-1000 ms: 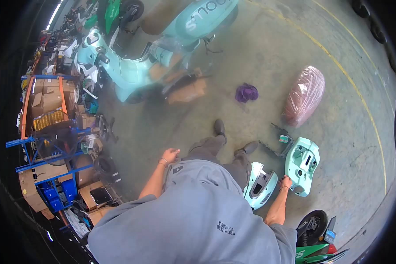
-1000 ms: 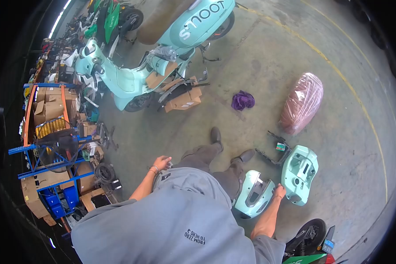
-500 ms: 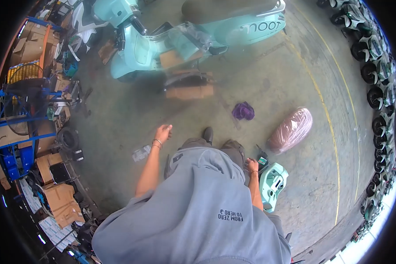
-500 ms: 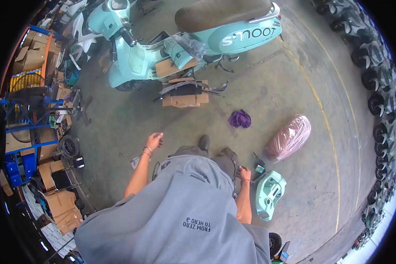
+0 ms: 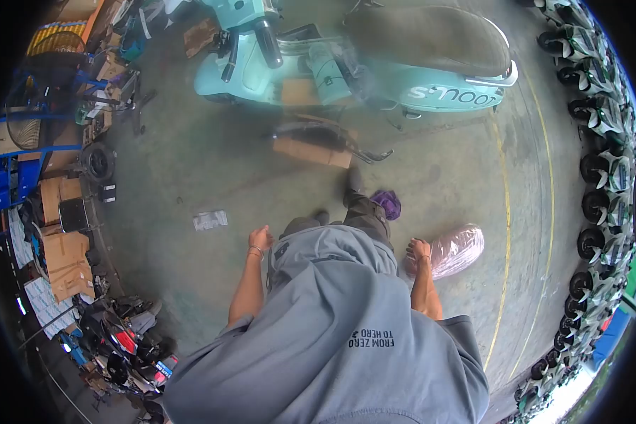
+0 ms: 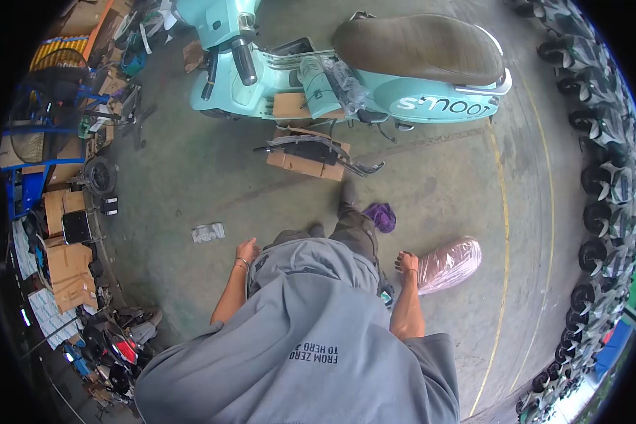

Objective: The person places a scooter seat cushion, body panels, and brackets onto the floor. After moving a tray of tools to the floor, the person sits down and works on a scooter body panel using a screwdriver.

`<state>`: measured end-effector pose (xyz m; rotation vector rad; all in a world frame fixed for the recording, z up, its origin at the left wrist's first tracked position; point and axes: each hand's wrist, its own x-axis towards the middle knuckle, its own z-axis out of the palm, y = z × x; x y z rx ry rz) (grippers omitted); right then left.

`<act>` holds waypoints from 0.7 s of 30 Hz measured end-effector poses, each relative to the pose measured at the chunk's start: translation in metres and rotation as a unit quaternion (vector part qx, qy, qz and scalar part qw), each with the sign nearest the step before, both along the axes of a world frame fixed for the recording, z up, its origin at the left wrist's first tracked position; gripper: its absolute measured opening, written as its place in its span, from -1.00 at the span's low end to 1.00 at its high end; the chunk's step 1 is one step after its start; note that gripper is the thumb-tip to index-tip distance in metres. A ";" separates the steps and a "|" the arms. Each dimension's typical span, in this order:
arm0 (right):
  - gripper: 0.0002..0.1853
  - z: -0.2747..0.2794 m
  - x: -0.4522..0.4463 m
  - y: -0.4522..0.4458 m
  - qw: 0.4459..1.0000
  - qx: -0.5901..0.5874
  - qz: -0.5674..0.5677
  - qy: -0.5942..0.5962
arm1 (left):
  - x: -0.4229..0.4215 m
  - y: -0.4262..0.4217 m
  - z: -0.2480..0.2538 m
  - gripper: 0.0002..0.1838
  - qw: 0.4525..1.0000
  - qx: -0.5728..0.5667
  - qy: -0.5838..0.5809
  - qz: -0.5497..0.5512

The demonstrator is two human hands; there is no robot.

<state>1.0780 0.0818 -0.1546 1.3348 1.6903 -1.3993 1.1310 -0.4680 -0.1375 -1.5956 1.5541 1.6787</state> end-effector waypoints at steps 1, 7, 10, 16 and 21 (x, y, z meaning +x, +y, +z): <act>-0.61 0.004 -0.020 0.004 1.000 -0.004 0.009 0.002 | 0.001 0.010 0.003 -0.64 1.000 -0.004 0.002 0.009; -0.53 0.013 -0.143 0.021 0.994 0.008 0.075 0.076 | -0.026 0.050 0.022 -0.62 0.951 -0.155 -0.058 -0.260; -0.53 0.023 -0.187 0.017 0.992 0.008 0.094 0.087 | -0.039 0.060 0.030 -0.59 0.991 -0.088 -0.003 -0.105; -0.55 0.037 -0.221 -0.002 0.986 0.001 0.138 0.098 | -0.038 0.058 0.016 -0.58 0.998 0.005 0.011 0.060; -0.55 0.048 -0.205 -0.004 0.979 0.029 0.189 0.073 | -0.037 0.057 -0.004 -0.61 0.998 0.021 -0.004 0.060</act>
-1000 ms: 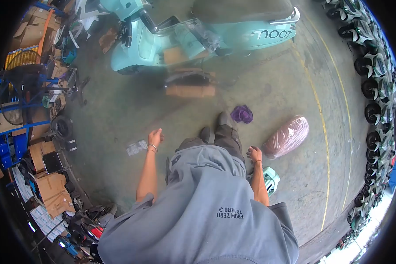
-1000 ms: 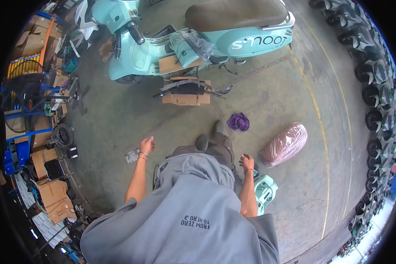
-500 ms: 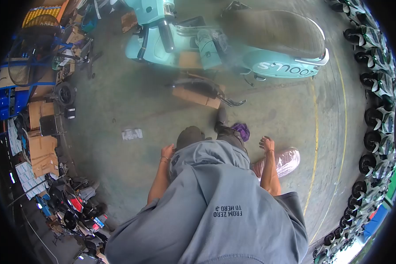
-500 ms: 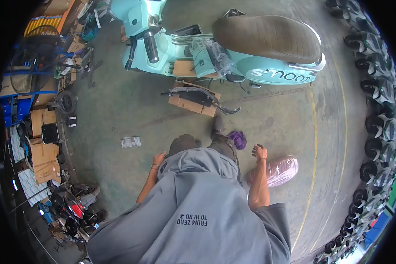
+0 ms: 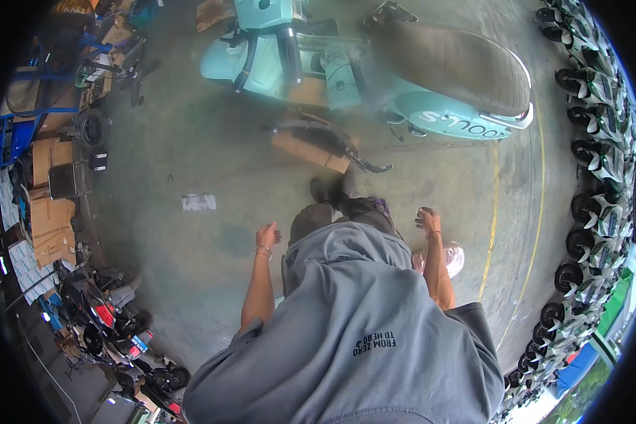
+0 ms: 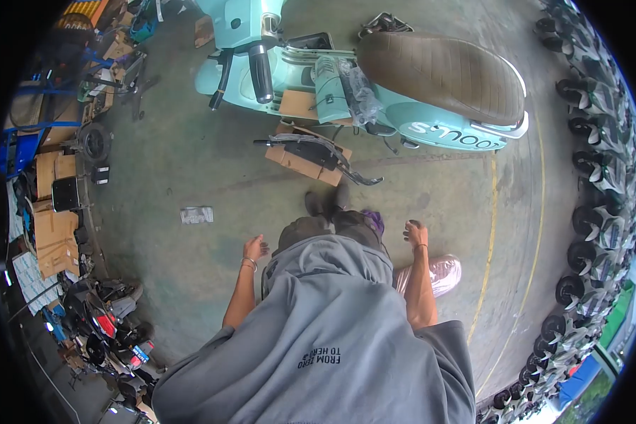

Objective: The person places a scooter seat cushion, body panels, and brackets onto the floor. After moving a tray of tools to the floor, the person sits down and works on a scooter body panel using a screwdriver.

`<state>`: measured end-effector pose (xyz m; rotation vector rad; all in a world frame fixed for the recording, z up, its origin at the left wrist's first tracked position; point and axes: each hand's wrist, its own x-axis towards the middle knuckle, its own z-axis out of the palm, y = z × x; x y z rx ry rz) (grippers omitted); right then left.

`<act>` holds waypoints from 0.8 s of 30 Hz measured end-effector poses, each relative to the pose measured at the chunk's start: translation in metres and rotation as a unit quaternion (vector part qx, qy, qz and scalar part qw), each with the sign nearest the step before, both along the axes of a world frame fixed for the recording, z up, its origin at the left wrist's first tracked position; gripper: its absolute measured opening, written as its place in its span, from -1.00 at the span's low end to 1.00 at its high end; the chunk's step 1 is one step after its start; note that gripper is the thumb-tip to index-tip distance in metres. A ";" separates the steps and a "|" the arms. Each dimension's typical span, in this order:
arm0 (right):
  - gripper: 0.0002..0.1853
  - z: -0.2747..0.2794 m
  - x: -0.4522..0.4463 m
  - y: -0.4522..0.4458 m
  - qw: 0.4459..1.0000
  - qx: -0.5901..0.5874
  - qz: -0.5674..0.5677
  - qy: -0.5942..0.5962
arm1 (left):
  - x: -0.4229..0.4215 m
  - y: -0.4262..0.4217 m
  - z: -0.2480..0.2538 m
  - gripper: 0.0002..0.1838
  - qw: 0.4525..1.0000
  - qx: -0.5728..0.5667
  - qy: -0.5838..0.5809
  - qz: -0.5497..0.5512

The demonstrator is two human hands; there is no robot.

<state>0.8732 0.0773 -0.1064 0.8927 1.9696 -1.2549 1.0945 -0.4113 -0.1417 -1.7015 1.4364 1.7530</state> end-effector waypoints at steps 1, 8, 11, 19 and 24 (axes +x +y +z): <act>-0.55 0.004 0.002 0.005 1.000 0.007 0.005 0.000 | 0.001 0.001 -0.005 -0.61 1.000 0.007 0.000 0.005; -0.55 0.069 -0.093 0.071 0.985 0.112 0.073 0.106 | 0.001 0.012 -0.024 -0.61 0.997 0.021 -0.033 0.062; -0.55 0.104 -0.187 0.079 0.956 0.139 0.099 0.239 | -0.012 0.023 -0.015 -0.61 0.995 0.013 -0.015 0.096; -0.66 0.175 -0.414 -0.010 0.687 0.298 0.334 0.573 | -0.059 0.114 0.005 -0.61 0.967 -0.071 0.047 0.238; -0.59 0.141 -0.474 -0.042 0.633 0.306 0.393 0.592 | -0.096 0.233 0.049 -0.59 0.930 -0.037 0.051 0.363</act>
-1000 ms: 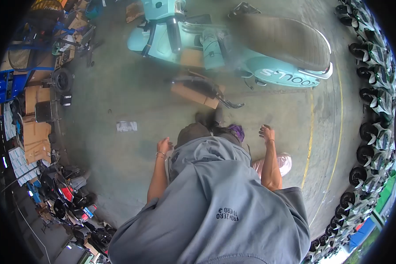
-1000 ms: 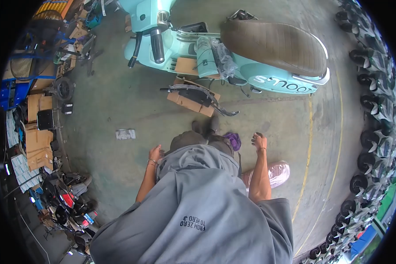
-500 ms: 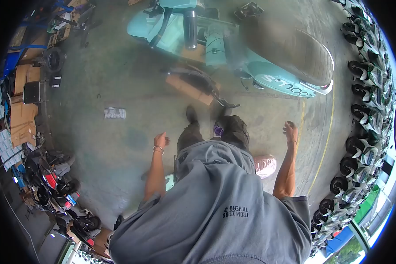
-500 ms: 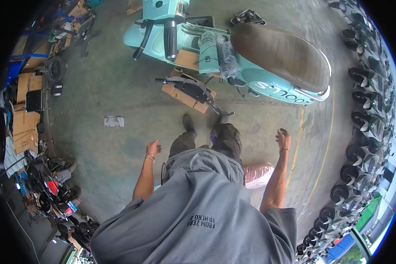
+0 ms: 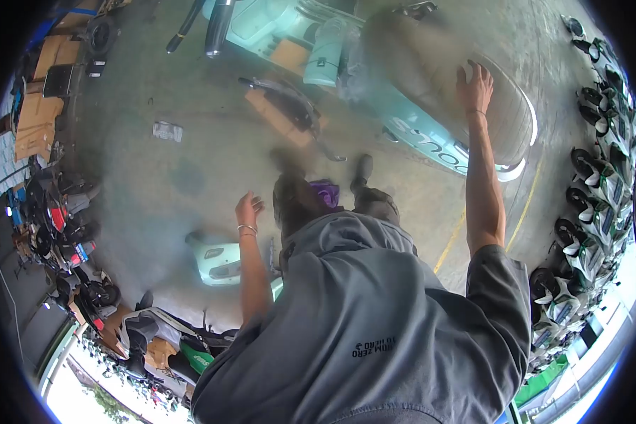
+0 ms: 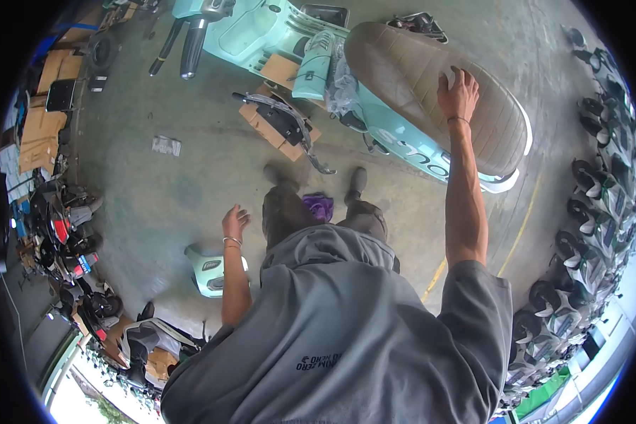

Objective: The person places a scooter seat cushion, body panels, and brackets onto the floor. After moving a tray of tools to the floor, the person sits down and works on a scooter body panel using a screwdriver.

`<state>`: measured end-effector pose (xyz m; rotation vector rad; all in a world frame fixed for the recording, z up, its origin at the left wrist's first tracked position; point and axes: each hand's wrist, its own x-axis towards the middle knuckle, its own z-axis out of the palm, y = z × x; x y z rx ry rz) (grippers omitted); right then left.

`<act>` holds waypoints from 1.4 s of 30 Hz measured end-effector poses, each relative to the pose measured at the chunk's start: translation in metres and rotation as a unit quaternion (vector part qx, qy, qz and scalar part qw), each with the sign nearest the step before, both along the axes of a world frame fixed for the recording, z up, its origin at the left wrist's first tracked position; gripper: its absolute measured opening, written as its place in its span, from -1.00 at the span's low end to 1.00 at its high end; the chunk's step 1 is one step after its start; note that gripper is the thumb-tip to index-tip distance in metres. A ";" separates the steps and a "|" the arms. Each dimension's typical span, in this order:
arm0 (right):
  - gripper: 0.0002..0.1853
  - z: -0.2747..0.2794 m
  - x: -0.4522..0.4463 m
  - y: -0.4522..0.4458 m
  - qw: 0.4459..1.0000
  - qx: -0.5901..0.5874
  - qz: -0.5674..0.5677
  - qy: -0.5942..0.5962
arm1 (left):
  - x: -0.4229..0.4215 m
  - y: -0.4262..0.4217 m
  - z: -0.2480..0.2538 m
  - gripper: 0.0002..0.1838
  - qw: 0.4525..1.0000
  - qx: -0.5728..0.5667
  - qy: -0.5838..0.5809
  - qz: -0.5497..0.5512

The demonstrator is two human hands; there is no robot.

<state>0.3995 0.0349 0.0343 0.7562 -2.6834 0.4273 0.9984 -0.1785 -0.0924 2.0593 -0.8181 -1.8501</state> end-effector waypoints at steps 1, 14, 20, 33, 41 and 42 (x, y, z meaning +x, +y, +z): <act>-0.54 -0.021 -0.009 0.000 0.999 0.015 -0.034 -0.028 | -0.010 0.011 0.005 -0.58 0.999 -0.026 -0.012 -0.022; -0.43 -0.086 0.005 0.008 0.991 0.123 -0.029 0.044 | 0.033 0.078 -0.024 -0.63 0.998 -0.012 -0.061 -0.017; -0.43 -0.086 0.004 0.006 0.987 0.140 -0.037 0.075 | 0.066 0.190 -0.056 -0.72 0.977 0.168 -0.013 0.135; -0.42 -0.085 0.005 0.006 0.987 0.139 -0.044 0.064 | 0.047 0.219 -0.068 -0.52 0.994 -0.055 -0.089 0.035; -0.42 -0.088 0.002 0.005 0.983 0.160 -0.049 0.080 | 0.047 0.208 -0.020 -0.42 0.986 0.001 -0.090 0.138; -0.42 -0.090 0.002 0.007 0.983 0.159 -0.050 0.081 | 0.053 0.212 -0.012 -0.43 0.984 -0.008 -0.110 0.138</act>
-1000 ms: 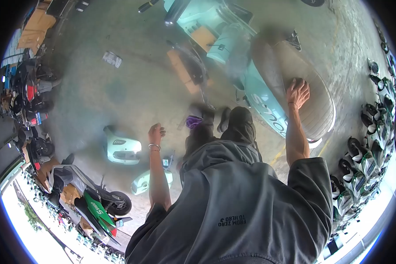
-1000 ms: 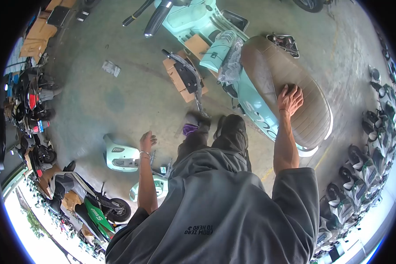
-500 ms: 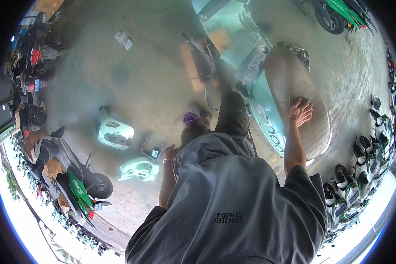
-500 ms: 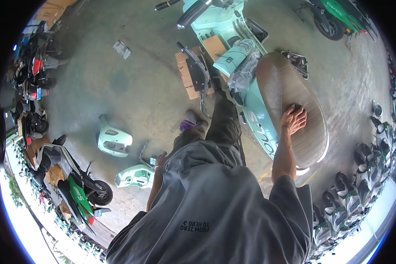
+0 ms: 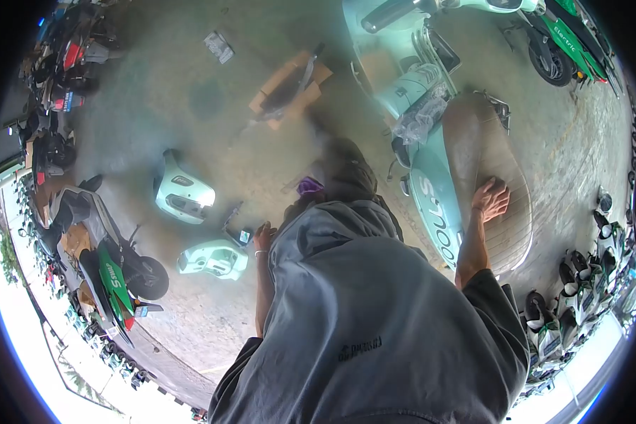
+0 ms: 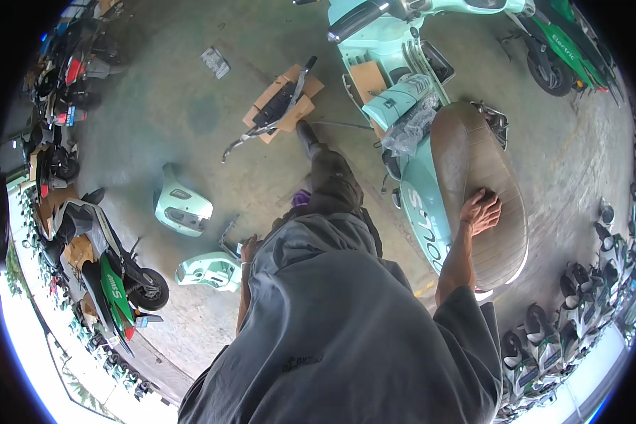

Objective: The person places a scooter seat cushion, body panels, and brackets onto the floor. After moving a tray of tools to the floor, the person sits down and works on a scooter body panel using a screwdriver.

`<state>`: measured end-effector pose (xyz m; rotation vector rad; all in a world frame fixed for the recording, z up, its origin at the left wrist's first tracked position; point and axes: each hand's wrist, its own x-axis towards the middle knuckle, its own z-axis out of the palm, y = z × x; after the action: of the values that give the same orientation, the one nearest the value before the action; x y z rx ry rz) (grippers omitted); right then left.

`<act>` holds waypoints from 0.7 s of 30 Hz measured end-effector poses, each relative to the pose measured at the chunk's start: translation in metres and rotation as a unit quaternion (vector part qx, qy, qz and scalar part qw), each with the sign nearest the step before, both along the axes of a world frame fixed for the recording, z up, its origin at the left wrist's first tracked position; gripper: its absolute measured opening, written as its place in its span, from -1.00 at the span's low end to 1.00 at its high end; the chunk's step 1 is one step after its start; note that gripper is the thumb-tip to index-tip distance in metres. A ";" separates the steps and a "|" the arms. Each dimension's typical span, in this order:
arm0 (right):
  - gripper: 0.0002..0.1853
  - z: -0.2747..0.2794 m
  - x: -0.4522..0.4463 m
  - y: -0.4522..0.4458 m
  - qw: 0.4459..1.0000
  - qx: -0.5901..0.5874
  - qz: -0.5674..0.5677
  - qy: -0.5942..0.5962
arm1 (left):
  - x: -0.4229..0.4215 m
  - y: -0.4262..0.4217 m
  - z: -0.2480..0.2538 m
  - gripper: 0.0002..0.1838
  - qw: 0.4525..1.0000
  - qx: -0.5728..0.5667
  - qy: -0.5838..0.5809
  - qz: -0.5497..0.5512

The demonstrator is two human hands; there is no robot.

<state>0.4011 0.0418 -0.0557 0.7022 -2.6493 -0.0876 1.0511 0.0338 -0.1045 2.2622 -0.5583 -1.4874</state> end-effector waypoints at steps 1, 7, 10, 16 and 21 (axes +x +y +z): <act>-0.43 -0.003 -0.001 0.001 1.000 0.005 -0.001 0.013 | 0.021 0.013 -0.019 -0.45 0.999 -0.018 -0.007 -0.050; -0.45 -0.003 0.000 0.000 1.000 -0.004 -0.012 -0.017 | 0.056 0.031 -0.038 -0.50 0.981 0.092 -0.143 -0.095; -0.44 -0.002 -0.004 0.003 0.999 0.008 -0.030 -0.031 | 0.089 0.037 -0.068 -0.50 0.982 0.060 -0.106 -0.143; -0.48 -0.021 0.015 -0.073 0.976 -0.026 -0.206 -0.072 | 0.116 -0.086 -0.065 -0.53 0.979 0.127 0.096 0.126; -0.38 -0.123 0.251 -0.267 0.870 -0.097 0.074 -0.478 | 0.128 -0.266 -0.111 -0.60 0.987 0.139 0.081 0.023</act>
<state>0.6520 -0.2253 -0.1785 1.0718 -3.4106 0.7531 1.1794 -0.2319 -0.2151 2.3060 -0.2623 -1.8018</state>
